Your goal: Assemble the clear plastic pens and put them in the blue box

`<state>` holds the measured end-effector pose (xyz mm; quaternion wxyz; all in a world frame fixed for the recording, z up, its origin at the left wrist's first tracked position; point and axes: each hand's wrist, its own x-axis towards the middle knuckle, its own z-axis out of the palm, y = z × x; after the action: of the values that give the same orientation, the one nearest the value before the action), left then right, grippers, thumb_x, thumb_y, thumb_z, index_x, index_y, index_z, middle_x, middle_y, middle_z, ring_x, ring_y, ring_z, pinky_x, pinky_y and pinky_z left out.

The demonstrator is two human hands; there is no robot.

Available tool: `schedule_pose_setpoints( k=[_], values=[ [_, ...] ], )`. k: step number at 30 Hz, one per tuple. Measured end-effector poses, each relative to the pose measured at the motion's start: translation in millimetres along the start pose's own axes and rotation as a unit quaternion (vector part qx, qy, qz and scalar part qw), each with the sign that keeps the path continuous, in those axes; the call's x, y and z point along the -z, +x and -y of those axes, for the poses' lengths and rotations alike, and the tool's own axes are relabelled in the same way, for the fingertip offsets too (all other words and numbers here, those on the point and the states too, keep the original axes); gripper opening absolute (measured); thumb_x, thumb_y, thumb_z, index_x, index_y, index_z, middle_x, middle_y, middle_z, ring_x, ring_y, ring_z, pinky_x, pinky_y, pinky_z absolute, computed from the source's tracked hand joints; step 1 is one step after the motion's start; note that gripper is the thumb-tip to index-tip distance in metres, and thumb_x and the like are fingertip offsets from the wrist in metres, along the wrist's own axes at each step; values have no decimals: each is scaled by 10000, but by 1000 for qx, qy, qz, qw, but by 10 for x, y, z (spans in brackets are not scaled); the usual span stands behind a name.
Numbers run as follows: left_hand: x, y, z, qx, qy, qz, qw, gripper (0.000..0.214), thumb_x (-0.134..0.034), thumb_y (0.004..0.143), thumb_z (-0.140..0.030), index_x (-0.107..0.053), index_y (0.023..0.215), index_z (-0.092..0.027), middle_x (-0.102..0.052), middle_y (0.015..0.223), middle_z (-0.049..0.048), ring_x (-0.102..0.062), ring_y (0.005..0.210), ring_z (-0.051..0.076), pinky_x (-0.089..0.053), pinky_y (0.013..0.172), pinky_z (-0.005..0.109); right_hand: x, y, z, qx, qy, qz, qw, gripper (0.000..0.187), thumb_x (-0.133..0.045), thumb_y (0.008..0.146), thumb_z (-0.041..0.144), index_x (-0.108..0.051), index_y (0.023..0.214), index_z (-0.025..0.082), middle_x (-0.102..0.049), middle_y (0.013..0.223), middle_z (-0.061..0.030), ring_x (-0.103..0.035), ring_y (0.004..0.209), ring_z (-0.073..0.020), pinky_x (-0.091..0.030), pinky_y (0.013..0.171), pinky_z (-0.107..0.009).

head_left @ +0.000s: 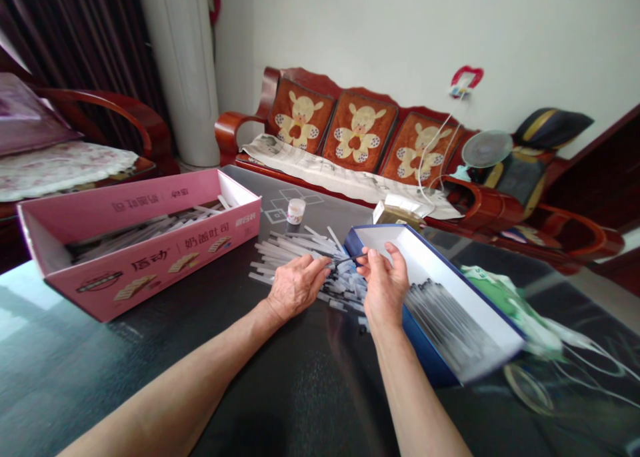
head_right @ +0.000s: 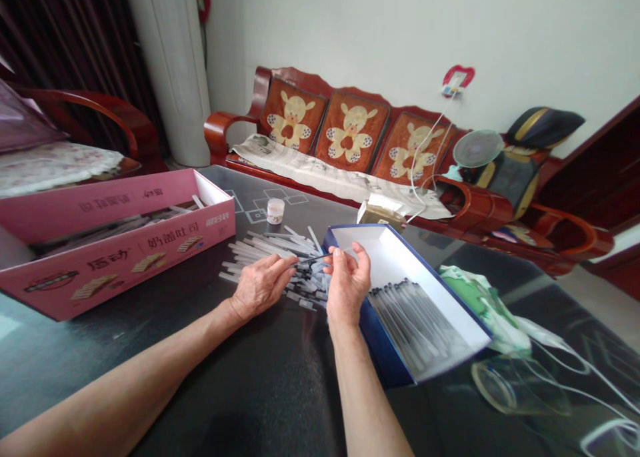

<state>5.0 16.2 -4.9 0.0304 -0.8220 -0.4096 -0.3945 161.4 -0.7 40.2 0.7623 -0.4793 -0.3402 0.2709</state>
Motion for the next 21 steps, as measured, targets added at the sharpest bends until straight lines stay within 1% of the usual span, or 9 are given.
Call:
schedule_pose_setpoints(
  k=[4, 7, 10, 12, 13, 15, 18, 19, 21],
  values=[
    [5, 0, -6, 1, -7, 8, 1000, 300, -364, 970, -355, -588, 1133, -238, -615, 838, 21, -598, 793, 141, -454, 696, 230, 4, -4, -3, 13, -4, 0, 1000, 482, -703, 711, 329, -493, 1123, 197, -705, 812, -4, -630, 615, -100, -498, 500, -185],
    [10, 1, -6, 1, -5, 10, 1000, 305, -363, 971, -358, -589, 1138, -239, -612, 836, 20, -594, 792, 137, -451, 698, 227, -12, -35, -10, 6, -2, 13, 1000, 486, -708, 711, 356, -498, 1124, 206, -710, 816, -5, -639, 616, -106, -505, 511, -196],
    [20, 4, 4, 3, 15, -4, 1000, 307, -376, 968, -362, -584, 1162, -249, -603, 808, 15, -588, 777, 137, -441, 674, 223, -38, -95, -33, -17, -11, 40, 999, 415, -649, 766, 429, -534, 1095, 203, -713, 827, -22, -663, 639, -129, -517, 525, -221],
    [26, 8, 16, 7, 34, -16, 999, 312, -384, 965, -361, -578, 1184, -251, -596, 790, 14, -582, 768, 142, -435, 659, 228, -51, -138, -53, -18, -51, 71, 996, 359, -574, 817, 473, -594, 1032, 187, -715, 872, -49, -678, 686, -149, -526, 549, -240],
    [28, 9, 22, 7, 42, -20, 999, 316, -386, 964, -357, -573, 1195, -251, -593, 784, 14, -579, 764, 145, -432, 654, 231, -55, -157, -63, -8, -86, 94, 992, 350, -553, 830, 480, -628, 993, 179, -715, 896, -62, -680, 720, -160, -531, 573, -249],
    [27, 8, 33, 1, 52, -19, 998, 323, -388, 964, -345, -564, 1215, -245, -591, 778, 16, -571, 751, 150, -430, 650, 238, -59, -188, -82, 42, -169, 149, 973, 319, -555, 835, 453, -683, 921, 174, -714, 936, -77, -675, 805, -180, -536, 641, -264],
    [12, -2, 44, -11, 59, -12, 998, 339, -386, 963, -319, -540, 1249, -224, -599, 795, 22, -563, 747, 158, -436, 658, 249, -58, -207, -100, 135, -260, 213, 932, 245, -566, 837, 370, -720, 870, 182, -706, 932, -79, -657, 877, -193, -528, 711, -266],
    [5, -7, 46, -14, 59, -9, 998, 351, -385, 961, -305, -524, 1270, -215, -602, 803, 25, -562, 751, 161, -440, 666, 253, -54, -203, -100, 156, -280, 225, 920, 235, -556, 844, 350, -724, 866, 187, -702, 927, -77, -656, 877, -191, -525, 726, -268],
    [-8, -16, 50, -14, 62, -2, 998, 377, -386, 955, -270, -489, 1312, -204, -606, 808, 28, -562, 756, 164, -446, 676, 256, -33, -172, -86, 177, -312, 262, 896, 237, -525, 861, 317, -726, 894, 197, -696, 942, -73, -656, 892, -186, -518, 783, -279]
  ],
)
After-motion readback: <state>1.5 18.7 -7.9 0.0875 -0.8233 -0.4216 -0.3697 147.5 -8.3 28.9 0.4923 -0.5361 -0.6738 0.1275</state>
